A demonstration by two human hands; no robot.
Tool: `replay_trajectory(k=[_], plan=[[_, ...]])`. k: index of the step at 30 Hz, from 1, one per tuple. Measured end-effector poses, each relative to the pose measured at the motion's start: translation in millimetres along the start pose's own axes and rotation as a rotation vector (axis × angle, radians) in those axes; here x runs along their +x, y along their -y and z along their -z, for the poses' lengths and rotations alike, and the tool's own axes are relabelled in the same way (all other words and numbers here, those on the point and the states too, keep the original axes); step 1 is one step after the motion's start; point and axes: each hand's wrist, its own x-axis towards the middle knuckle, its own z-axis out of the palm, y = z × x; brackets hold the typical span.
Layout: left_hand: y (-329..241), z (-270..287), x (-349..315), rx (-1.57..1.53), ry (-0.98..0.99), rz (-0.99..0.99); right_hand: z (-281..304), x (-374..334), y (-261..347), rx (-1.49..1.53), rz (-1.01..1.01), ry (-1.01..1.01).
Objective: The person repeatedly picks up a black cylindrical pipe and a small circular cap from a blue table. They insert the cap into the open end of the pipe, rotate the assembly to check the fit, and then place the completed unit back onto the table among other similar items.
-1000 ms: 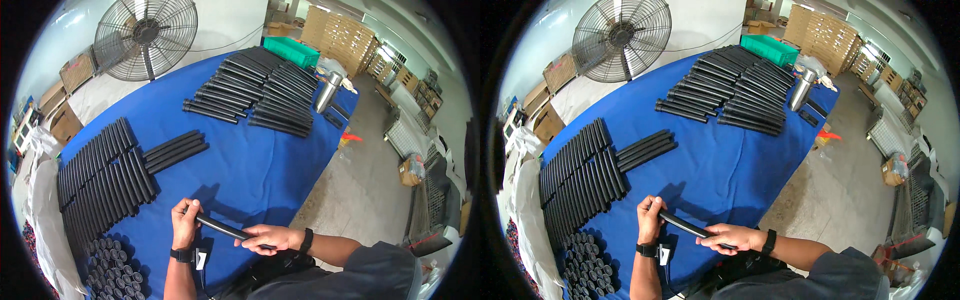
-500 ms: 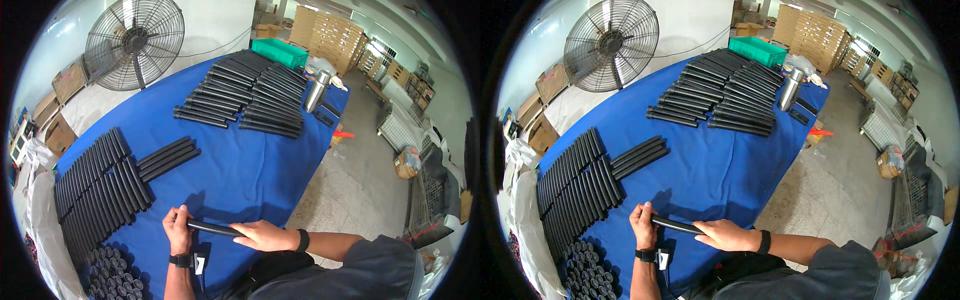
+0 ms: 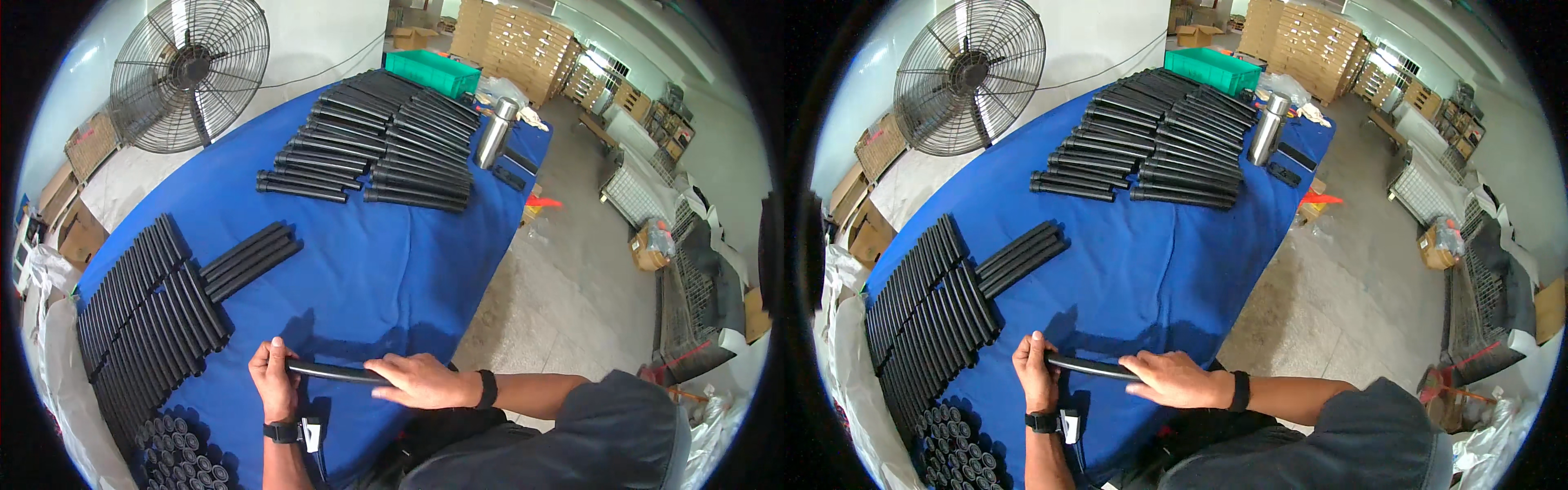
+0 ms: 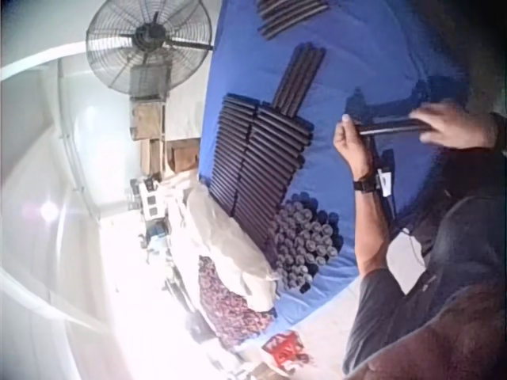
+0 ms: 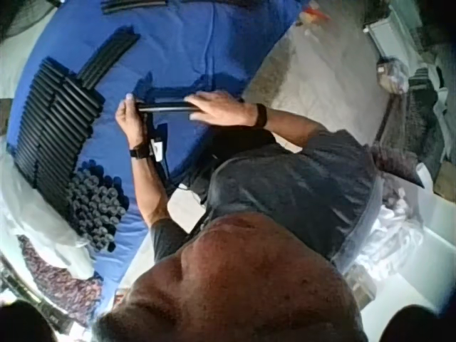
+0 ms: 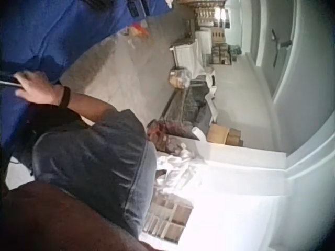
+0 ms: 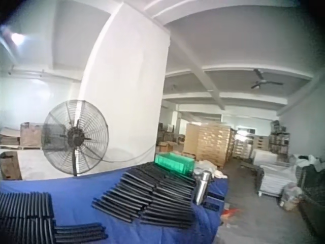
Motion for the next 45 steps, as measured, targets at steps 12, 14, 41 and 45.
replay_trajectory(k=[12, 14, 41, 45], plan=[[-7, -7, -2, 0.028, -0.056, 0.012, -10, 4, -13, 0.154, 0.028, 0.041], [-7, -13, -2, 0.023, -0.105, 0.019, -8, 6, -19, 0.312, 0.018, 0.100], [1, -5, 3, 0.002, -0.022, -0.029, -1, 4, -24, 0.383, -0.054, 0.107], [0, -6, 2, 0.014, -0.047, -0.024, 3, 6, -24, 0.018, 0.015, -0.017]])
